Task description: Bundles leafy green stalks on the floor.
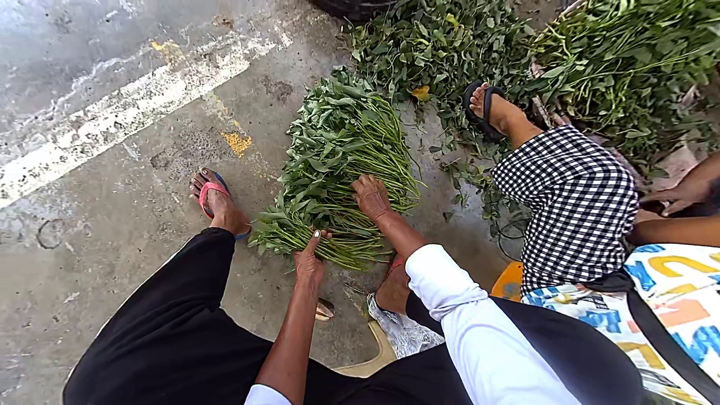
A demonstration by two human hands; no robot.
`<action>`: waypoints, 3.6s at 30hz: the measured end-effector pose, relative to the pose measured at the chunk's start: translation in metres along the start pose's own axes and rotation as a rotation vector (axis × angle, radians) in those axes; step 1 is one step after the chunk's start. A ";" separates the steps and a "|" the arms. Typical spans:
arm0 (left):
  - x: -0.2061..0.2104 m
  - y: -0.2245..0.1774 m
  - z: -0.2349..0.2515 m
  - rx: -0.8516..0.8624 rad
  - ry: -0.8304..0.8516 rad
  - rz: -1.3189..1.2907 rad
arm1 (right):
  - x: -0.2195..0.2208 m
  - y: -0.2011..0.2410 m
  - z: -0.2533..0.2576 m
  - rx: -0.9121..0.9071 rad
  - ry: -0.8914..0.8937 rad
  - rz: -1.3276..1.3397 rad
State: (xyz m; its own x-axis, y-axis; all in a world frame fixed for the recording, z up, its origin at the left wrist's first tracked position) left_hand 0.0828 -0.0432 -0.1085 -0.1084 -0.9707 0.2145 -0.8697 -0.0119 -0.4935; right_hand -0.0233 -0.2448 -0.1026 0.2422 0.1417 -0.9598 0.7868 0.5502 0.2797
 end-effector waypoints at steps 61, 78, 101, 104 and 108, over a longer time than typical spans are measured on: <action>-0.006 0.009 -0.001 -0.092 0.035 0.276 | -0.022 0.054 -0.119 0.027 0.325 0.565; -0.010 -0.006 0.000 0.022 -0.128 0.057 | -0.017 0.027 -0.015 -0.085 -0.061 0.119; -0.020 -0.002 0.001 0.027 -0.097 0.193 | 0.021 0.006 -0.080 0.060 0.120 0.164; -0.022 -0.007 0.001 0.063 -0.159 0.160 | 0.043 0.013 -0.075 0.050 0.143 0.013; -0.023 -0.013 -0.001 0.060 -0.209 0.154 | 0.048 0.014 -0.071 0.076 0.207 -0.029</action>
State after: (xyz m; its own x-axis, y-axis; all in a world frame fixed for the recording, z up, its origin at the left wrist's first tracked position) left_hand 0.0962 -0.0209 -0.1061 -0.1302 -0.9906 -0.0428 -0.8200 0.1319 -0.5569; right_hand -0.0415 -0.1719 -0.1464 0.1031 0.2966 -0.9494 0.8345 0.4937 0.2448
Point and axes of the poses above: each hand's wrist, its own z-axis towards the middle knuckle, its own x-axis out of the palm, y = z × x, the point moved 3 cm from there along z, towards the middle knuckle, and after that the axes turned 15 degrees about -y, right-handed, at the moved point
